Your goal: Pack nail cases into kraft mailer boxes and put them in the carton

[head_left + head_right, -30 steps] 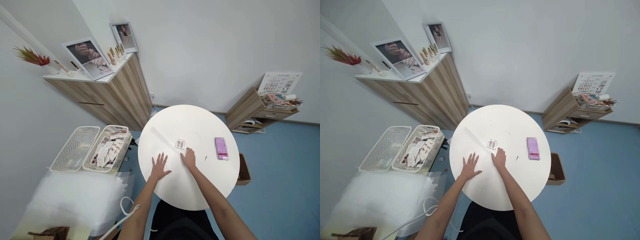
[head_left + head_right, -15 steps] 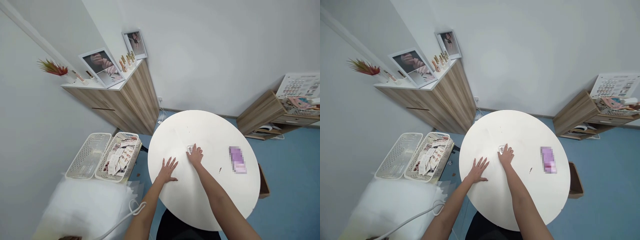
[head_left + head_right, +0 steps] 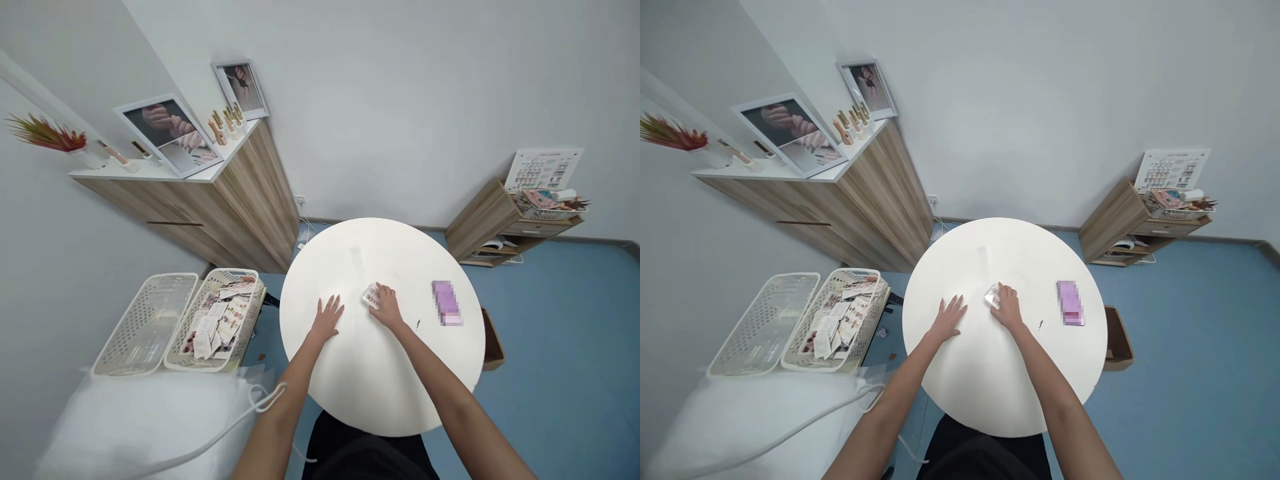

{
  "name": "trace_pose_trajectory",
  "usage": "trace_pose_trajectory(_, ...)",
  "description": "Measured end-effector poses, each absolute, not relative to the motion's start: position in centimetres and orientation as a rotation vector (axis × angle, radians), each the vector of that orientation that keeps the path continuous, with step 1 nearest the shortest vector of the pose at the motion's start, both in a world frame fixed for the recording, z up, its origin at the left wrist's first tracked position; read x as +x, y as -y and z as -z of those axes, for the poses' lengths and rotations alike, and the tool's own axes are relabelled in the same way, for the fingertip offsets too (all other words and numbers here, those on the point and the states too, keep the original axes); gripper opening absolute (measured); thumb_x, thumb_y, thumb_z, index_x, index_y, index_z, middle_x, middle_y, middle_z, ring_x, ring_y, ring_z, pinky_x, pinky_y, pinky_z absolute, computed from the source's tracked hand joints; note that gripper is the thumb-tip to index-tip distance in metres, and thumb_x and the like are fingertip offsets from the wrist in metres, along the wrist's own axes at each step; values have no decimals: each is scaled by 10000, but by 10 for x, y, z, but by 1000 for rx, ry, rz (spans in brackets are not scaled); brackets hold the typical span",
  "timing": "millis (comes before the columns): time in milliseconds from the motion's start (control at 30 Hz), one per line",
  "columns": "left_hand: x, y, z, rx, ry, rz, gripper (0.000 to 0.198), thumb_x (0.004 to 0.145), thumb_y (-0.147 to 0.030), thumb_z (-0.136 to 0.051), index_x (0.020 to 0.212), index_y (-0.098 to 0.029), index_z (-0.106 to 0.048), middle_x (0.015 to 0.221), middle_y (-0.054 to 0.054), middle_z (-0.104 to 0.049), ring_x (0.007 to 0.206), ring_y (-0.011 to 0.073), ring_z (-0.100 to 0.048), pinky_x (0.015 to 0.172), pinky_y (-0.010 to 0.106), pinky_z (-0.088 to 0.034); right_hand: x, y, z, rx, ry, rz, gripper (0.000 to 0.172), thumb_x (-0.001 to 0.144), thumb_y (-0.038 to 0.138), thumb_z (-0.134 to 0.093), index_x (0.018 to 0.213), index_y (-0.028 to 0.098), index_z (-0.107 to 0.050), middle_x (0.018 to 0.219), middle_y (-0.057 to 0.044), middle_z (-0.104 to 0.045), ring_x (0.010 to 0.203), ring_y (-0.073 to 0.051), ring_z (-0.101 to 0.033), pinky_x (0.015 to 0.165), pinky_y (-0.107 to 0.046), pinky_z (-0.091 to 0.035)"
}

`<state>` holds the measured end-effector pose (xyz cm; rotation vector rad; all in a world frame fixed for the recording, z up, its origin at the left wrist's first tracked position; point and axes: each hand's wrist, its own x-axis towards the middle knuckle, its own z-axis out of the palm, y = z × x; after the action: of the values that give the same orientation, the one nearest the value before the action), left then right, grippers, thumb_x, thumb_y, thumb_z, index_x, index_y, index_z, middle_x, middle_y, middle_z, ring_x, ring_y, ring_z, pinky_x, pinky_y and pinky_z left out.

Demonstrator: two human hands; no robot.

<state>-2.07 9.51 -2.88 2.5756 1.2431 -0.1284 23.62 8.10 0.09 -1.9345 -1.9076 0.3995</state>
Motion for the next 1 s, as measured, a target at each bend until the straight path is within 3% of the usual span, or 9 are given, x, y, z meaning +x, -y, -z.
trace_pose_trajectory(100, -37, -52, 32, 2472, -1402, -24, 618, 874, -337, -563, 1443, -218, -352, 1567, 162, -282, 1443, 304, -273, 1145, 575, -238, 216, -68, -4, -1727, 2137, -476, 721, 713, 205, -567, 1399, 143, -357, 1300, -148, -497, 1162, -296, -419, 933, -415, -429)
trace_pose_trajectory(200, -50, -3, 40, 2439, -1387, -129, 543, 889, -280, -517, 1408, -192, -386, 1509, 159, -392, 1388, 275, -382, 1134, 501, -319, 196, -54, 0, -1576, 2325, -561, 732, 698, 152, -555, 1403, 148, -361, 1339, -133, -485, 1201, -279, -398, 975, -405, -407)
trace_pose_trajectory(533, -35, 52, 38, 2493, -1385, -219, 387, 839, -121, -490, 1215, -207, -501, 1318, 116, -548, 1214, 266, -515, 1031, 471, -421, 169, -16, 28, -1455, 2535, -718, 769, 686, 92, -545, 1427, 151, -348, 1397, -132, -474, 1270, -272, -385, 1044, -434, -363)
trace_pose_trajectory(633, -29, 45, 30, 2529, -1390, -151, 322, 817, -30, -431, 1065, -200, -548, 1151, 89, -605, 1087, 247, -557, 970, 437, -448, 171, -5, 26, -1498, 2478, -594, 686, 740, 133, -530, 1406, 147, -365, 1421, -151, -450, 1313, -293, -355, 1076, -469, -323)
trace_pose_trajectory(767, -24, 34, 24, 2485, -1405, -85, 296, 814, 26, -374, 897, -197, -551, 979, 65, -608, 941, 226, -568, 846, 380, -481, 184, 21, 19, -1622, 2312, -559, 453, 818, 233, -524, 1259, 148, -466, 1267, -156, -534, 1123, -280, -494, 936, -405, -444)
trace_pose_trajectory(867, -23, 29, 24, 2447, -1424, -97, 278, 808, 28, -389, 870, -200, -536, 950, 60, -600, 901, 218, -563, 770, 347, -487, 195, 44, 19, -1661, 2334, -558, 422, 797, 282, -586, 1188, 155, -489, 1190, -146, -558, 1050, -277, -520, 894, -391, -460)
trace_pose_trajectory(1000, -26, 33, 22, 2420, -1391, -138, 256, 815, 1, -409, 892, -215, -524, 1016, 42, -599, 928, 194, -557, 747, 310, -491, 199, 67, 20, -1681, 2392, -461, 418, 791, 273, -602, 1180, 163, -495, 1227, -147, -550, 1142, -294, -482, 987, -425, -396)
